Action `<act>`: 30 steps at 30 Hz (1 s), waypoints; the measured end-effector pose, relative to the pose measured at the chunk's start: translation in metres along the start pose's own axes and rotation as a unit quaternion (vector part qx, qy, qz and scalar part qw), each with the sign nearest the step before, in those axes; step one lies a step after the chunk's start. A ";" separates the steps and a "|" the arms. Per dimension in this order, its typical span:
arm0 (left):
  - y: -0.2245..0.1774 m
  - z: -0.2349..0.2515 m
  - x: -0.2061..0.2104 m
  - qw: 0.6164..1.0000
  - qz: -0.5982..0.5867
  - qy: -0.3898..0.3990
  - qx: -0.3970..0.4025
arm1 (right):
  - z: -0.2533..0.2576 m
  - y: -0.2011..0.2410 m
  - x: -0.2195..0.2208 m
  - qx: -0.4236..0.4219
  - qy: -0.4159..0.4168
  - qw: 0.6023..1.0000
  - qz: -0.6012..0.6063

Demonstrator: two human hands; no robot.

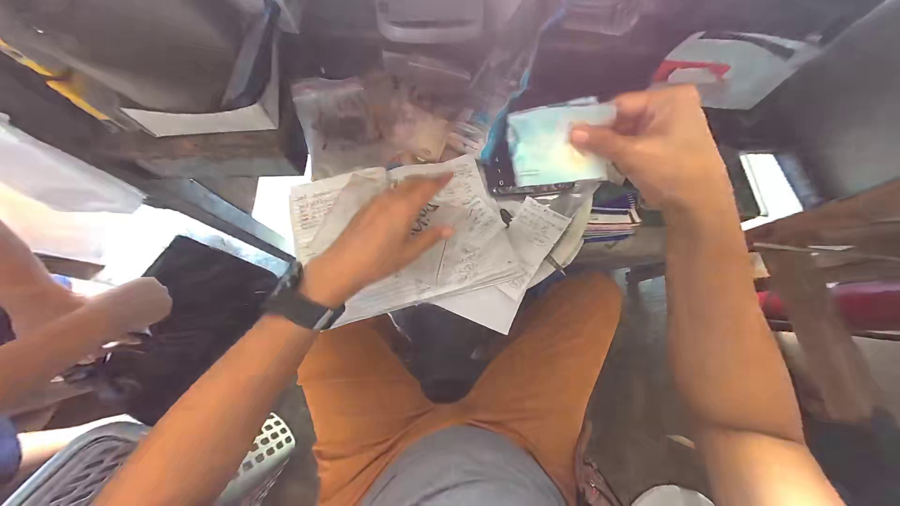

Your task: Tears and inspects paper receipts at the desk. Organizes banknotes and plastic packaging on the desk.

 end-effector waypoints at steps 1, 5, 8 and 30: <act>0.010 -0.009 0.015 0.999 0.041 0.014 -0.001 | -0.012 -0.014 -0.009 0.031 -0.033 0.999 -0.004; 0.054 -0.007 0.041 0.987 0.133 0.055 -0.074 | -0.054 -0.053 -0.021 0.128 -0.104 0.986 0.017; 0.064 0.031 0.043 0.977 0.141 0.059 -0.152 | -0.068 -0.068 -0.012 0.158 -0.136 0.977 0.053; 0.005 0.101 0.069 0.973 0.137 0.180 -0.050 | -0.097 -0.082 0.028 0.193 -0.169 0.961 0.106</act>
Point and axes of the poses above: each hand's wrist, its own z-axis towards the middle knuckle, its own x-axis out of the palm, y = z × x, the point moved 7 cm from there along z, towards the middle knuckle, and after that the axes turned 6 degrees about -x, right-handed, at the moved point
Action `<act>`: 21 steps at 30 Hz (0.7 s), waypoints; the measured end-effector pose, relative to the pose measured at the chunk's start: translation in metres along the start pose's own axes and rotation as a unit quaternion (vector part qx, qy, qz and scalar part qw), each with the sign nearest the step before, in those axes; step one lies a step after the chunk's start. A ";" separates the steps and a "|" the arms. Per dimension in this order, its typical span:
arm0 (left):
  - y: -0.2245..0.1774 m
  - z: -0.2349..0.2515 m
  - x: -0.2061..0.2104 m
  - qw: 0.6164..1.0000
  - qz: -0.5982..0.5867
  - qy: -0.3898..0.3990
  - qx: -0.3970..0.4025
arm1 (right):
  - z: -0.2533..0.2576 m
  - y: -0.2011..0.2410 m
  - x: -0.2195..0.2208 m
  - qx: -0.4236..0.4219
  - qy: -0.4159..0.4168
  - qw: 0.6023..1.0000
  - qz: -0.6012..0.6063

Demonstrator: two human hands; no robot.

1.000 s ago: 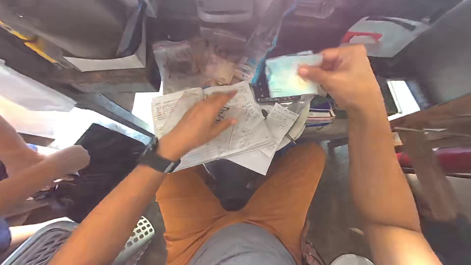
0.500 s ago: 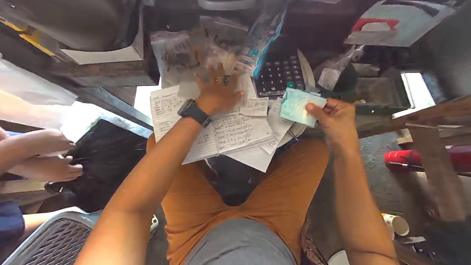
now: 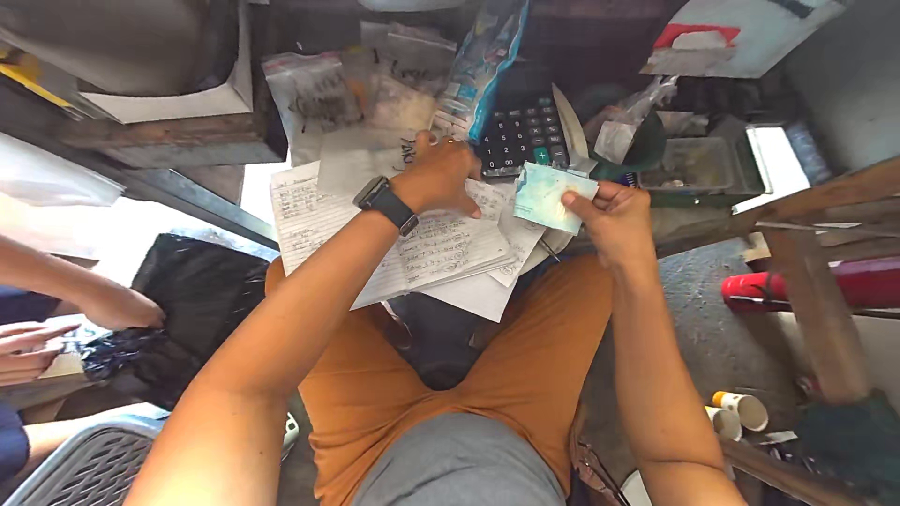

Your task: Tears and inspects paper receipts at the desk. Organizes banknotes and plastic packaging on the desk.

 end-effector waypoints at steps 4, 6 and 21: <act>-0.015 -0.014 -0.019 0.988 -0.119 -0.039 0.091 | 0.001 0.008 -0.013 -0.034 -0.045 0.998 -0.020; -0.022 -0.031 -0.034 0.967 -0.213 -0.043 0.132 | 0.002 0.010 -0.018 -0.048 -0.056 0.996 -0.052; -0.002 -0.114 -0.020 0.952 -0.142 -0.270 0.003 | -0.010 0.030 0.059 -0.018 0.049 0.994 0.096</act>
Point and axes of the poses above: each hand's wrist, its own z-axis towards the middle knuckle, its own x-axis out of the palm, y = z × x, the point moved 7 cm from there along z, towards the middle knuckle, and after that the axes turned 6 degrees about -x, right-handed, at the moved point
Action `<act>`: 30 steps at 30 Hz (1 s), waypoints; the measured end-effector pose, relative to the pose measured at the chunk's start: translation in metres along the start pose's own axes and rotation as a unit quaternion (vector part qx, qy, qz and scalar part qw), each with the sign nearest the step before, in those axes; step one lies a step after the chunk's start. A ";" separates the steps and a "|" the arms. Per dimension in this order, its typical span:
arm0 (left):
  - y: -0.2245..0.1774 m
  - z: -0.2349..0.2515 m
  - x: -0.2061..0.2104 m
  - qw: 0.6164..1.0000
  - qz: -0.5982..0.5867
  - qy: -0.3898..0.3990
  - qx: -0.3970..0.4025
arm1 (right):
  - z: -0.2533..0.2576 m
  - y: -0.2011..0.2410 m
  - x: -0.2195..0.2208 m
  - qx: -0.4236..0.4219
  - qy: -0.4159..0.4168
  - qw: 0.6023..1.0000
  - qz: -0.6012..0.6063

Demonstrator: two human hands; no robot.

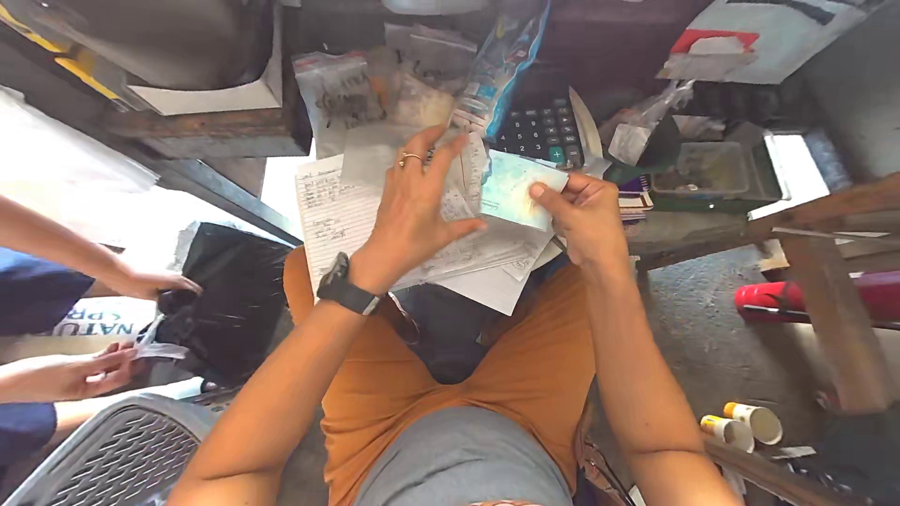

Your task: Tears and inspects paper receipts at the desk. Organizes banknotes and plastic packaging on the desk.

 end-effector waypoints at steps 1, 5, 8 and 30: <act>-0.014 -0.002 0.000 0.998 0.010 -0.023 0.060 | 0.000 -0.002 0.005 0.016 0.004 1.000 0.013; -0.034 -0.003 -0.001 0.983 0.037 -0.026 0.175 | 0.000 0.000 0.014 0.035 0.022 0.999 0.033; -0.027 0.001 -0.006 0.983 0.001 -0.004 0.185 | 0.000 0.005 0.013 0.025 0.031 0.998 0.039; -0.022 -0.004 -0.014 0.973 -0.066 -0.143 0.171 | 0.004 0.024 0.021 -0.032 0.029 0.999 0.014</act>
Point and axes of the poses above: each hand's wrist, its own z-axis towards the middle knuckle, its own x-axis out of the palm, y = z × x, the point moved 7 cm from there along z, towards the middle knuckle, and after that the axes turned 6 degrees about -x, right-handed, at the moved point
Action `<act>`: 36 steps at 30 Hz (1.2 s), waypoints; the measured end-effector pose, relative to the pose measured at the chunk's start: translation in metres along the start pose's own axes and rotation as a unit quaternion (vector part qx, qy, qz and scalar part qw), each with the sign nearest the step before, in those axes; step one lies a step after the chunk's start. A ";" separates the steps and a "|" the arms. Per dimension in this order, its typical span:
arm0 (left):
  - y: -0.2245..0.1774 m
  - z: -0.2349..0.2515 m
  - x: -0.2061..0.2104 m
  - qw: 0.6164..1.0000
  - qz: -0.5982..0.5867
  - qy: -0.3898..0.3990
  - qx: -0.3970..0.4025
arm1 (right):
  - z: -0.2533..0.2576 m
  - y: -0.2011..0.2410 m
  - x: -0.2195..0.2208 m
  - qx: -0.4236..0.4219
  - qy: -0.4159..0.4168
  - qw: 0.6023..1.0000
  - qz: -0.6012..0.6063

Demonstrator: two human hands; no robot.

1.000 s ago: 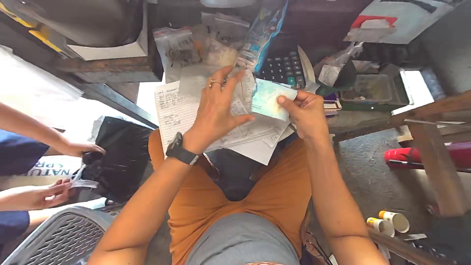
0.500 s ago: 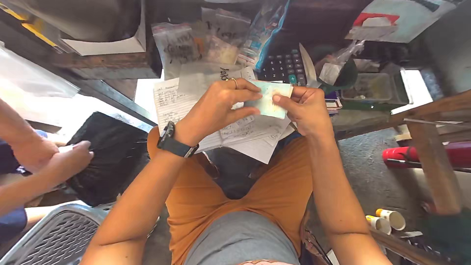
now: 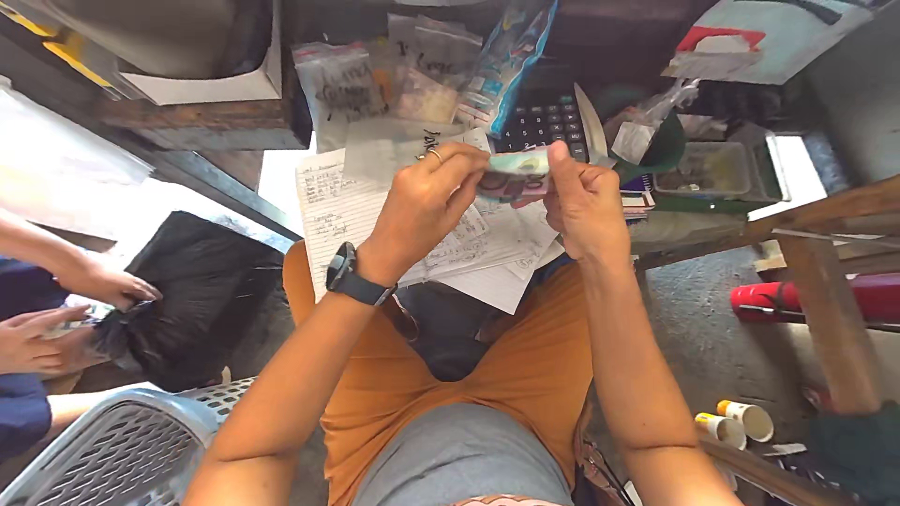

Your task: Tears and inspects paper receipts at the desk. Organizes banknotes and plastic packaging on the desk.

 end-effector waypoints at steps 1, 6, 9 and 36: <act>0.003 -0.001 -0.003 0.998 -0.038 -0.039 -0.029 | -0.001 0.000 -0.002 -0.010 -0.018 1.000 -0.011; 0.017 -0.008 -0.008 0.961 -0.202 -0.151 -0.111 | 0.014 0.029 -0.035 -0.131 -0.049 0.987 -0.083; 0.018 -0.008 -0.004 0.937 -0.279 -0.151 -0.148 | 0.025 0.049 -0.020 -0.138 0.077 0.980 -0.119; 0.028 -0.012 0.015 0.867 -0.345 -0.106 -0.344 | 0.016 0.011 0.014 -0.024 0.052 0.997 -0.052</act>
Point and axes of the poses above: each hand's wrist, its own z-axis towards the middle knuckle, its own x-axis out of the palm, y = z × x, the point moved 7 cm from there along z, towards the middle knuckle, and after that the axes turned 6 degrees about -x, right-handed, at the moved point
